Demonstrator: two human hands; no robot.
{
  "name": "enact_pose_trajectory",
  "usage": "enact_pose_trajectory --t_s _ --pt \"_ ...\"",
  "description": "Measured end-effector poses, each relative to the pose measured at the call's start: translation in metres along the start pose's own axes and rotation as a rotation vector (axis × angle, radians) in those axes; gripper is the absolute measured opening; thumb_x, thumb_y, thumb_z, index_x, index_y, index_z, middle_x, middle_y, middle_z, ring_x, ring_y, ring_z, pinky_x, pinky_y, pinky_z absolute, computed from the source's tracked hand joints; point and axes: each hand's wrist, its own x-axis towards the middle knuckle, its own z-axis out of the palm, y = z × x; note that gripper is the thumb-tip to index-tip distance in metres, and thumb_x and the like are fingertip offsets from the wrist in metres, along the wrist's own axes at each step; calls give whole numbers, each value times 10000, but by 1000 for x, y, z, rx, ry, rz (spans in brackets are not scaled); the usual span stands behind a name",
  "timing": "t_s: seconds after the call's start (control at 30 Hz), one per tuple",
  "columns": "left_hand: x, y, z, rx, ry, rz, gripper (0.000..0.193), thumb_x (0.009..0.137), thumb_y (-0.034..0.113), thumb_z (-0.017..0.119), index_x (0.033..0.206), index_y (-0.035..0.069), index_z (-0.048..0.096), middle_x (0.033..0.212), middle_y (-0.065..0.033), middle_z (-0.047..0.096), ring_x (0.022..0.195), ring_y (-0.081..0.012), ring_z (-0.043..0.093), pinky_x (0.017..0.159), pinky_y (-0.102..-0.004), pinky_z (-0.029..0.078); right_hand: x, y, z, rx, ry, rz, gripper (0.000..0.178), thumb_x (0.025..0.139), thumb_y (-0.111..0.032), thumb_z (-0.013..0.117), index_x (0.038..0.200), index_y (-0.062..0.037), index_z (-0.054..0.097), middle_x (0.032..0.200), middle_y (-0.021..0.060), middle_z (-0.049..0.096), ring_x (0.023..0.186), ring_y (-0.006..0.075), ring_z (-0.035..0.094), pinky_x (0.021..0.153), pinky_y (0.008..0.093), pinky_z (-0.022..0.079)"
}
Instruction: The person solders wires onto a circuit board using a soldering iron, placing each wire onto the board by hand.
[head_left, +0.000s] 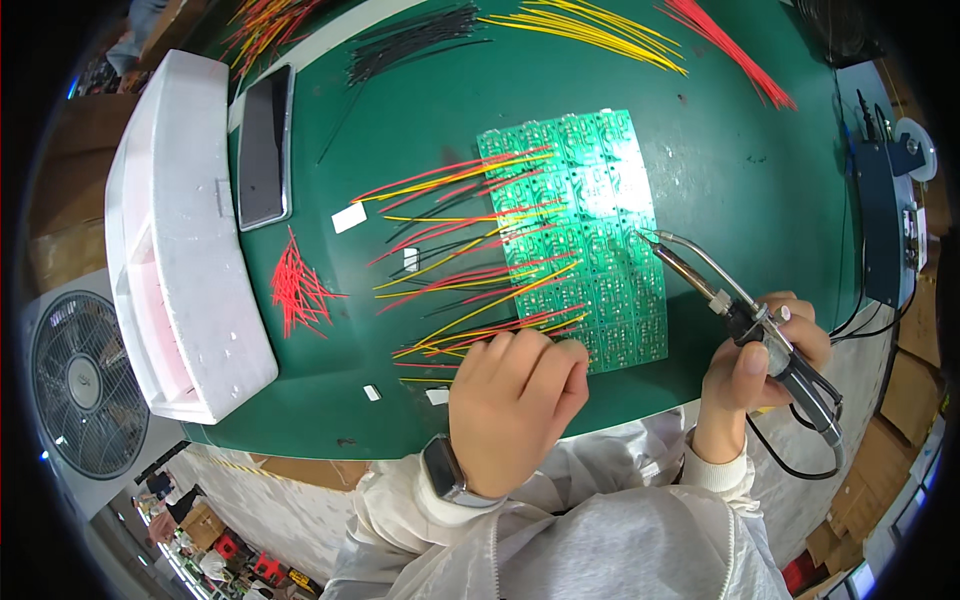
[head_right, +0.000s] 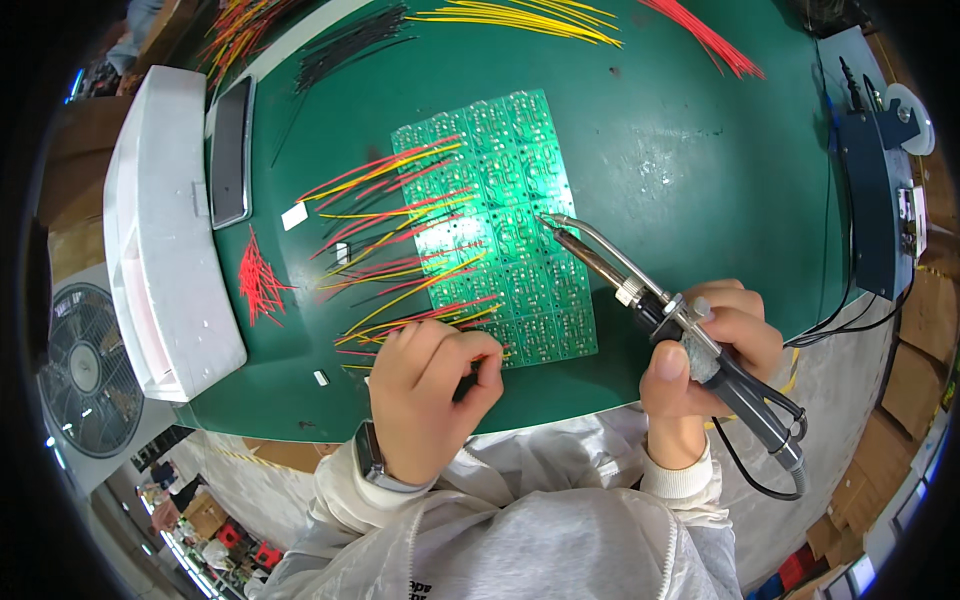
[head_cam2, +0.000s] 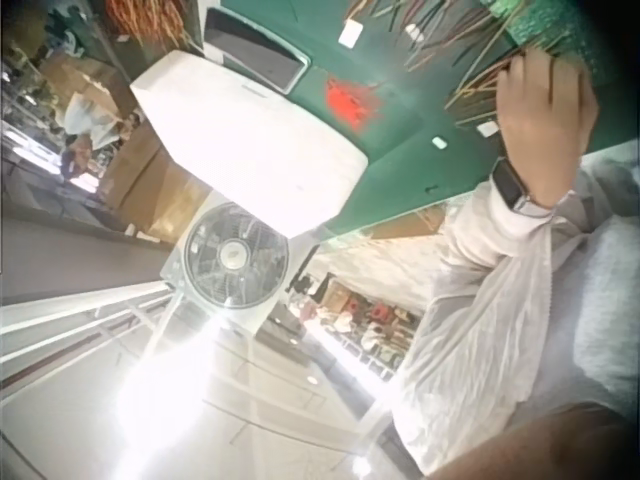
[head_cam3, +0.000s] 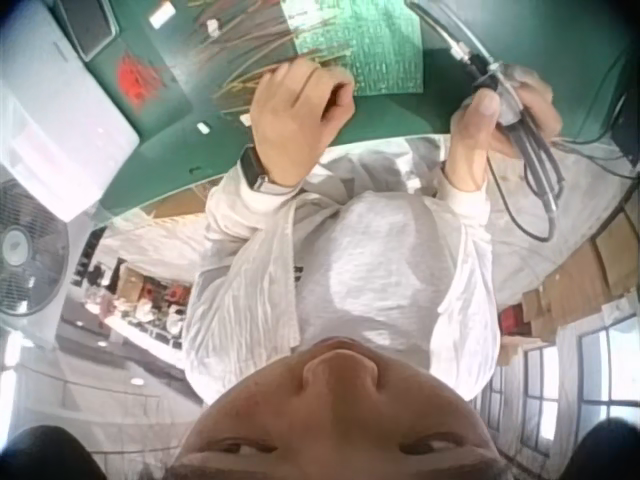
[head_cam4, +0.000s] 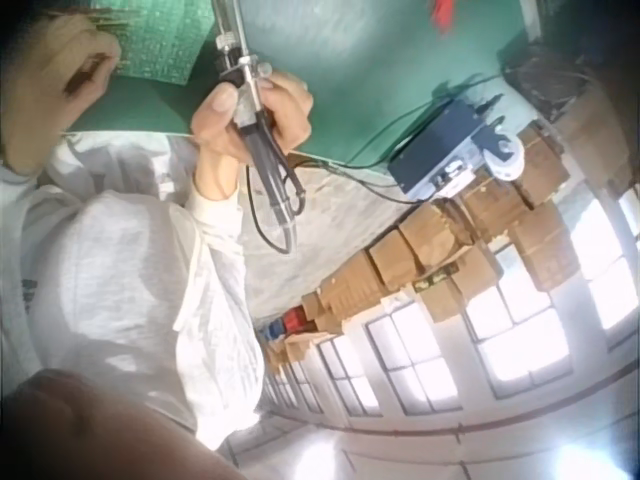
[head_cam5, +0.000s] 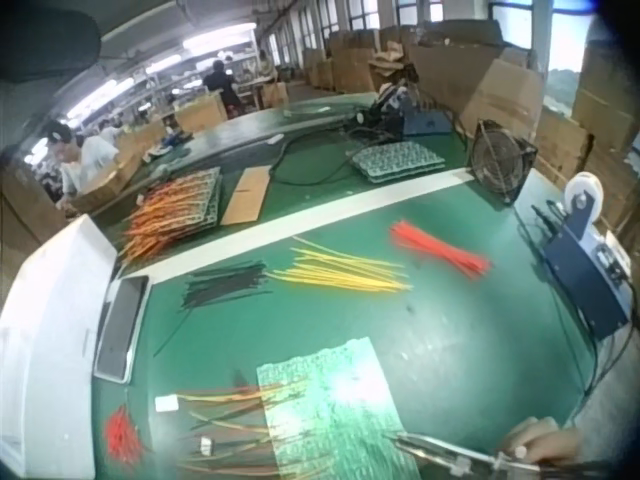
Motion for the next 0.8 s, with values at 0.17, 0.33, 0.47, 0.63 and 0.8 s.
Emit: enact_pose_trajectory --t_s 0.17,0.33,0.47,0.63,0.8 --pt "-3 4 -21 50 41 27 170 629 11 639 768 75 565 710 -38 515 691 -203 497 602 -302 381 1 1 2 15 -32 -24 374 709 -278 670 817 -35 407 662 69 465 544 145 450 526 260 382" --pt "6 -48 -77 332 257 -143 144 658 -6 607 794 21 567 829 -98 538 782 -250 517 689 -332 397 2 5 -3 -20 -21 -32 372 711 -279 669 817 -34 410 659 69 464 563 143 444 542 255 384" --pt "5 -81 -107 488 90 -148 111 669 7 602 771 17 559 797 -81 517 746 -245 482 664 -325 385 1 3 2 -2 -24 -48 367 709 -271 669 815 -33 411 658 70 466 570 143 445 547 256 384" --pt "8 -97 -111 439 -25 -110 94 679 7 592 762 19 550 785 -71 505 733 -245 469 644 -332 382 1 2 2 -5 -31 -17 367 707 -268 672 818 -34 412 667 70 469 574 143 448 547 255 381" --pt "10 -99 -109 445 -68 -110 75 689 21 586 747 42 545 802 -65 507 747 -241 468 677 -319 354 1 4 1 -23 -45 -33 364 707 -263 671 824 -36 411 675 69 471 576 142 450 549 252 377"
